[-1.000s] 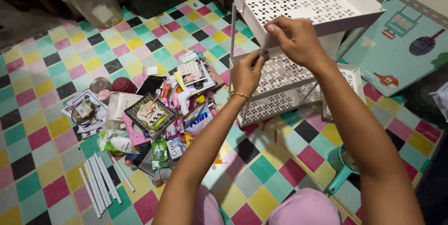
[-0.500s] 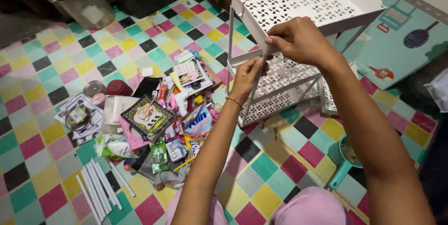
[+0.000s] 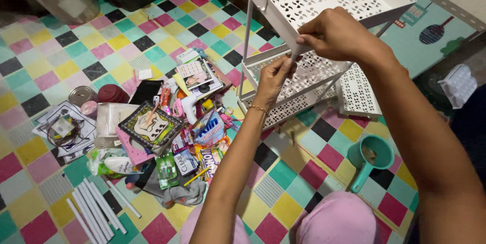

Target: The person assembles a three-tier white plastic shelving unit by inserting vertical poles into the trays and stacking them. They handle the trays and poles by hand, aligning the components to form a stable structure.

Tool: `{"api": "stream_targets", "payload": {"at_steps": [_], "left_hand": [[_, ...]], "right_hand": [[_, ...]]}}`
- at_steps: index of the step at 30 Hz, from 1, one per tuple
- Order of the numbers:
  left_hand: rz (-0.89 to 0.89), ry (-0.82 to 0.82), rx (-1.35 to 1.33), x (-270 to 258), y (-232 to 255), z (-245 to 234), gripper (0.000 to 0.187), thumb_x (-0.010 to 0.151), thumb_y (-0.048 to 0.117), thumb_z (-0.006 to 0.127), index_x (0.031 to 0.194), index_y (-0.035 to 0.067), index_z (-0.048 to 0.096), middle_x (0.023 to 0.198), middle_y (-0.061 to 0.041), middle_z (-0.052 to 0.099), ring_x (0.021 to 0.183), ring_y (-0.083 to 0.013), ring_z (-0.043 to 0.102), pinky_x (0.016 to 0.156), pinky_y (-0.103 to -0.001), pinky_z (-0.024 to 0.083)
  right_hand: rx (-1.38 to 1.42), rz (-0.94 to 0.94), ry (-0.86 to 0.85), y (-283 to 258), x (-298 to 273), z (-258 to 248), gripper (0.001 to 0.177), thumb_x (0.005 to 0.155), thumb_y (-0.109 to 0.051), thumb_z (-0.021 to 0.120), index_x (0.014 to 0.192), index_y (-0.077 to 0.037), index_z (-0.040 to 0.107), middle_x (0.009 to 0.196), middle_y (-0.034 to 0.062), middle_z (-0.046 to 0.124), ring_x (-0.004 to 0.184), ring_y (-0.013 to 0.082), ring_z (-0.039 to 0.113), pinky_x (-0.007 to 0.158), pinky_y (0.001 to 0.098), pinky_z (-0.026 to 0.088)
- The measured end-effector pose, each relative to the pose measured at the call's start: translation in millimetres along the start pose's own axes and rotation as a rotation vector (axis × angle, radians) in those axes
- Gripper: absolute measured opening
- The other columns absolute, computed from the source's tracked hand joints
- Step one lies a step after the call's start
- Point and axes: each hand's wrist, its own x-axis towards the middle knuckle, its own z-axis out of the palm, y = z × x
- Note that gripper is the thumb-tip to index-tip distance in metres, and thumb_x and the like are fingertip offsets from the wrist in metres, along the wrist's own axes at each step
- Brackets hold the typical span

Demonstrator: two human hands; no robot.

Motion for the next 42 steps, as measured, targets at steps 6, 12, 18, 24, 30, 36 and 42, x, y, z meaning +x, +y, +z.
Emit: {"api": "stream_targets", "payload": {"at_steps": [6,12,18,24,30,36,42], "left_hand": [[-0.036,0.014,0.008,2,4,3,0.034,0.107,0.031,0.061,0.113,0.000,0.075,0.081,0.003,0.062,0.074,-0.0061,0.051,0.068,-0.023,0.043],[-0.021,-0.008,-0.021,5,7,5,0.033,0.108,0.030,0.061,0.115,0.001,0.074,0.085,0.004,0.062,0.077,-0.0059,0.051,0.071,-0.023,0.045],[-0.025,-0.021,0.001,4,8,4,0.034,0.108,0.030,0.060,0.115,0.001,0.074,0.083,0.004,0.061,0.075,-0.0056,0.050,0.069,-0.022,0.043],[-0.060,0.008,0.003,2,11,4,0.034,0.106,0.031,0.062,0.115,0.000,0.074,0.081,0.001,0.064,0.073,-0.0074,0.052,0.068,-0.023,0.045],[-0.008,-0.009,-0.015,3,6,3,0.034,0.107,0.031,0.062,0.117,0.001,0.075,0.083,0.002,0.064,0.076,-0.0064,0.052,0.071,-0.023,0.046],[-0.038,0.021,-0.039,3,4,6,0.031,0.105,0.029,0.064,0.114,0.000,0.074,0.087,0.000,0.068,0.078,-0.0080,0.056,0.072,-0.025,0.048],[-0.021,0.012,0.007,-3,11,7,0.032,0.106,0.029,0.062,0.112,0.000,0.075,0.084,0.002,0.065,0.076,-0.0067,0.053,0.070,-0.024,0.045]], "right_hand": [[-0.004,-0.006,0.022,-4,1,1,0.022,0.097,-0.020,0.071,0.114,-0.008,0.077,0.084,0.0213,0.074,0.061,0.0284,0.070,0.063,0.0414,0.054],[0.005,-0.032,0.040,-2,0,-1,0.023,0.097,-0.020,0.070,0.113,-0.005,0.078,0.081,0.0216,0.074,0.059,0.0287,0.068,0.061,0.0416,0.052],[0.014,0.028,0.033,-3,-2,2,0.024,0.099,-0.022,0.069,0.114,-0.006,0.077,0.079,0.0181,0.075,0.055,0.0254,0.066,0.057,0.0401,0.050],[0.036,0.053,0.021,-5,0,1,0.023,0.100,-0.024,0.067,0.112,-0.008,0.078,0.074,0.0148,0.074,0.050,0.0203,0.059,0.051,0.0381,0.044],[-0.005,0.085,0.008,-1,1,3,0.023,0.101,-0.024,0.066,0.110,-0.009,0.080,0.071,0.0140,0.074,0.048,0.0204,0.057,0.050,0.0386,0.042],[-0.013,-0.067,0.056,8,2,6,0.025,0.096,-0.022,0.072,0.113,-0.006,0.078,0.088,0.0200,0.076,0.063,0.0274,0.072,0.063,0.0382,0.055],[-0.048,-0.112,0.067,8,-2,6,0.024,0.096,-0.023,0.073,0.112,-0.005,0.079,0.085,0.0217,0.074,0.065,0.0323,0.071,0.065,0.0411,0.055]]}}
